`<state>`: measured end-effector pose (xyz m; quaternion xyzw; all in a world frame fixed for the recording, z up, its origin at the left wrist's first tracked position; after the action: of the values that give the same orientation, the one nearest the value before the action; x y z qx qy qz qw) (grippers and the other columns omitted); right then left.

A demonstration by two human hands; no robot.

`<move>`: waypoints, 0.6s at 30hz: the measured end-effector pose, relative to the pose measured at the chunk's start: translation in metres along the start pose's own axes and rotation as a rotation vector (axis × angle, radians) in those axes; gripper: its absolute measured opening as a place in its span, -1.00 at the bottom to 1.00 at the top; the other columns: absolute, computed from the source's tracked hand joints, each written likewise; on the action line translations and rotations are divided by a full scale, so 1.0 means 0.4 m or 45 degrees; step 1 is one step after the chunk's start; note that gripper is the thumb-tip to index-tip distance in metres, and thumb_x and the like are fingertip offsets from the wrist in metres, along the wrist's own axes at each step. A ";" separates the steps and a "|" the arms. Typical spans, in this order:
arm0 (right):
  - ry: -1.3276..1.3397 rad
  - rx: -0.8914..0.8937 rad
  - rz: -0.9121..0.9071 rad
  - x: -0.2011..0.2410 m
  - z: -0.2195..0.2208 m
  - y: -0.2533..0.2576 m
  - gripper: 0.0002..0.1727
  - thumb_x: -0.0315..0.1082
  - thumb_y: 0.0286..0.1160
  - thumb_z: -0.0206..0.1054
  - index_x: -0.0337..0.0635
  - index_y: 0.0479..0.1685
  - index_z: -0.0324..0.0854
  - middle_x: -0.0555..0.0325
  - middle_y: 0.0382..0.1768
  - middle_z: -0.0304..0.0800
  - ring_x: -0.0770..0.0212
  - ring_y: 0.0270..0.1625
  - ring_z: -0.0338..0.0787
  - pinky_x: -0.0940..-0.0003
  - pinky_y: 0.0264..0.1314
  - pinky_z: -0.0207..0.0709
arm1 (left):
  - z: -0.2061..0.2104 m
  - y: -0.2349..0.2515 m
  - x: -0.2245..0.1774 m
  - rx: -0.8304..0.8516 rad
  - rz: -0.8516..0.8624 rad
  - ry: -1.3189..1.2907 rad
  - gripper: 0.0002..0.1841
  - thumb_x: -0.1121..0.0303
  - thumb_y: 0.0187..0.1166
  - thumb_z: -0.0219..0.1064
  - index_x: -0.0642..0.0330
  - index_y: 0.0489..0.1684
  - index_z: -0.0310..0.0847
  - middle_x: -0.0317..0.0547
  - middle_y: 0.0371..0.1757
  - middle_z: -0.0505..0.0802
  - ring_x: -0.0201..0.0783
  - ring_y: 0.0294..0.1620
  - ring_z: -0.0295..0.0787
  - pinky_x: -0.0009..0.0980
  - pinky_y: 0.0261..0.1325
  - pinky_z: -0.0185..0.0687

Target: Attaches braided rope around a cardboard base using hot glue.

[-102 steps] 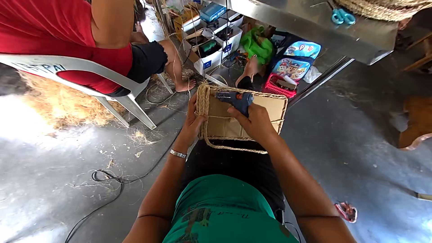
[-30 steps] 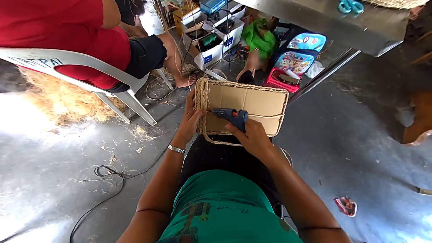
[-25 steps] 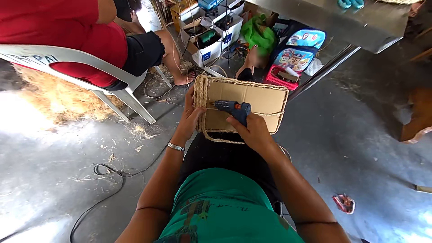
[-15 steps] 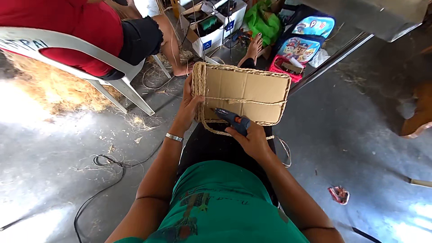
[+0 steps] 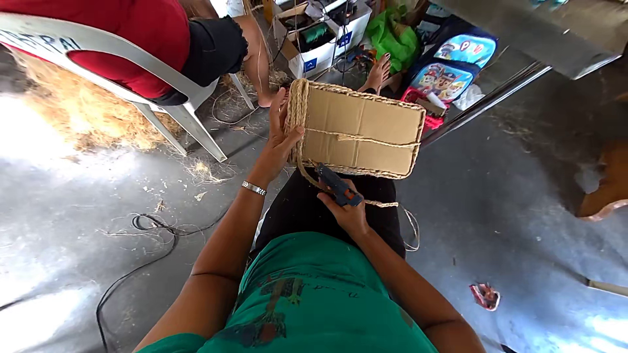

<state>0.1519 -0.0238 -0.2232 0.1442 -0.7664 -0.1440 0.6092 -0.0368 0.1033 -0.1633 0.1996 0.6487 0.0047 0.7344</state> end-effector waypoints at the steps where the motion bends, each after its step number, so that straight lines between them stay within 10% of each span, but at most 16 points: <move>1: 0.007 0.000 0.007 -0.004 0.002 0.001 -0.52 -0.42 0.40 0.59 -0.29 0.32 0.63 0.08 0.12 0.87 0.27 0.11 0.88 0.29 0.21 0.82 | 0.000 -0.004 -0.002 -0.012 0.038 -0.021 -0.17 0.29 0.71 0.27 -0.01 0.89 -0.27 -0.03 0.78 0.35 -0.09 0.66 0.46 -0.06 0.58 0.56; 5: 0.097 -0.040 0.030 0.002 -0.003 -0.003 -0.57 -0.46 0.41 0.56 -0.32 0.25 0.62 0.05 0.04 0.87 0.22 0.00 0.89 0.25 0.10 0.85 | -0.003 -0.021 0.002 0.032 0.058 -0.011 -0.49 0.29 0.76 0.21 0.07 0.66 0.18 -0.06 0.52 0.55 -0.14 0.40 0.64 -0.11 0.36 0.71; 12: 0.160 -0.012 0.052 0.026 0.006 -0.015 -0.62 -0.50 0.43 0.53 -0.33 0.22 0.63 0.07 -0.08 0.90 0.20 -0.11 0.91 0.25 0.01 0.86 | -0.031 -0.051 -0.011 0.425 -0.121 0.020 0.06 0.23 0.39 0.50 -0.10 0.94 -0.19 -0.15 0.91 0.08 -0.07 0.82 0.17 -0.06 0.74 0.34; 18: 0.221 0.061 0.065 0.041 0.029 -0.007 -0.64 -0.48 0.44 0.53 -0.32 0.20 0.65 0.07 -0.10 0.91 0.17 -0.16 0.92 0.22 -0.06 0.88 | -0.022 -0.055 -0.031 0.416 -0.133 0.057 0.02 0.41 0.36 0.49 -0.10 0.91 -0.10 -0.12 0.89 0.10 -0.07 0.78 0.25 -0.10 0.68 0.44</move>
<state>0.1371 -0.0322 -0.2123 0.1511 -0.7173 -0.0972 0.6732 -0.0528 0.0823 -0.1588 0.2821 0.6666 -0.1346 0.6767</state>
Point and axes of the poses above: each hand's wrist, its own y-axis towards the middle knuckle, its own z-axis out of the palm, x = y × z, the point moved 7 cm from there along y, towards the middle knuckle
